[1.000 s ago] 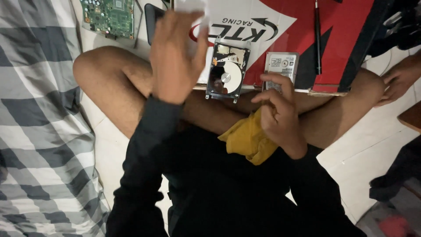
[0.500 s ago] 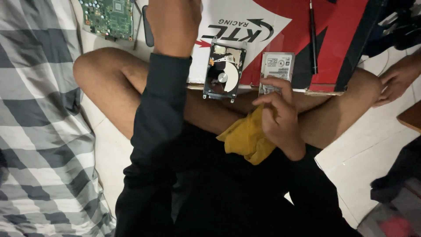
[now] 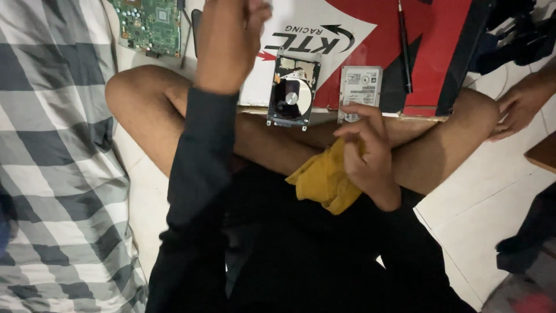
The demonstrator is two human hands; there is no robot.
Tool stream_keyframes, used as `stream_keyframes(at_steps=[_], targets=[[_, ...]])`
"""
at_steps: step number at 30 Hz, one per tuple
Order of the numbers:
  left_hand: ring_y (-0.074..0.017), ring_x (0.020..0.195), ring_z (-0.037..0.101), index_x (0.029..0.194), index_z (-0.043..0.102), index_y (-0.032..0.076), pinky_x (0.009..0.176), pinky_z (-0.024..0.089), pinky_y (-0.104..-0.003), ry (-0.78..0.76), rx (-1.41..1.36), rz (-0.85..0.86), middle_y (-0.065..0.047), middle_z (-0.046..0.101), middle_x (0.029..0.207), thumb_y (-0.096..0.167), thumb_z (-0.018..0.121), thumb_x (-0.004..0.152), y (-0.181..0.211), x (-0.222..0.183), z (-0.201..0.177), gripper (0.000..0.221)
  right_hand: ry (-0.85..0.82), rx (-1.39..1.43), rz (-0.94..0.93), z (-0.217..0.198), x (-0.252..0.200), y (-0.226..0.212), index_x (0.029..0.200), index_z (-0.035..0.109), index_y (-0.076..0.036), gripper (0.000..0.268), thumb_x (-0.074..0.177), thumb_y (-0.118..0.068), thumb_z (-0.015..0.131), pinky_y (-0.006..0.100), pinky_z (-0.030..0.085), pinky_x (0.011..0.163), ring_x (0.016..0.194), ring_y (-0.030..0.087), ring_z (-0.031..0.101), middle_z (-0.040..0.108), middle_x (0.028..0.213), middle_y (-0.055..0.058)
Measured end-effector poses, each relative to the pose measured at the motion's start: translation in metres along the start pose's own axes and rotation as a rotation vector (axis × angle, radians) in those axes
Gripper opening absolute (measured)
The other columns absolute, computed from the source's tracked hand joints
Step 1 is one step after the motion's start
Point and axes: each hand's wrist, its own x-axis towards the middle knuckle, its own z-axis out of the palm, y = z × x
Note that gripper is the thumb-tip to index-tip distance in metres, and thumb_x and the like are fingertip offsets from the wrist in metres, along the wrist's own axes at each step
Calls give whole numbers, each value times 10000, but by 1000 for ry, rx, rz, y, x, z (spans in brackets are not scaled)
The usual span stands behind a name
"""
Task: Disassembling and cleaning the internal components of a hard drive using a screwdriver and a cloth.
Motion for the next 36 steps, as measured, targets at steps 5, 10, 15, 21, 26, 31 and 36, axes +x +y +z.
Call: stream_keyframes(at_steps=[5, 10, 15, 21, 26, 31, 36], targets=[[-170, 825, 602, 961, 535, 82, 785, 537, -300, -171, -528, -235, -57, 607, 904, -115, 598, 1003, 83, -36, -39, 211, -6, 33, 3, 0, 9, -10, 1069, 616, 21, 162, 958, 133, 577, 405, 512, 1066, 1141, 304, 624, 632, 1162, 187], [-207, 789, 717, 1022, 706, 33, 776, 579, -384, -132, -598, -345, -145, 738, 827, -85, 695, 938, 97, -71, -22, 145, -10, 0, 3, 18, 28, -8, 1156, 705, -24, 221, 956, 68, 708, 465, 523, 911, 1059, 343, 664, 666, 1111, 149], [-334, 847, 750, 1042, 743, 23, 748, 581, -413, -79, -509, -363, -198, 743, 879, -51, 693, 946, 95, -82, -6, 132, 3, -159, -144, 32, 45, -3, 1188, 720, -24, 276, 932, 17, 816, 491, 465, 925, 1070, 359, 572, 549, 1204, 156], [-267, 965, 753, 1095, 768, 88, 870, 583, -397, -76, -564, -341, -118, 769, 989, -20, 664, 987, 103, -82, -12, 184, -20, 107, 35, 33, 51, -8, 1120, 728, -9, 119, 1002, 4, 737, 382, 510, 791, 932, 250, 664, 680, 987, 147], [-250, 822, 752, 1158, 727, 48, 778, 617, -412, 38, -546, -361, -157, 753, 847, -1, 647, 1018, 111, -78, -23, 169, -17, 161, 149, 21, 59, -14, 1090, 758, -40, 98, 998, -13, 741, 297, 491, 692, 807, 132, 622, 725, 888, 96], [-163, 624, 667, 1156, 701, 55, 700, 587, -338, 150, -445, -405, -68, 653, 621, 129, 529, 1104, 91, -93, -23, 194, -8, 115, 182, 24, 63, -9, 1073, 787, -91, 127, 963, -30, 775, 233, 506, 641, 745, 98, 649, 743, 854, 60], [-313, 879, 634, 1142, 666, 56, 867, 515, -402, 150, -244, -135, -88, 650, 929, 9, 437, 1077, 87, -96, -23, 243, -56, 58, 151, 38, 64, -9, 1069, 785, -74, 123, 952, -36, 781, 276, 468, 665, 767, 158, 627, 706, 857, 109]])
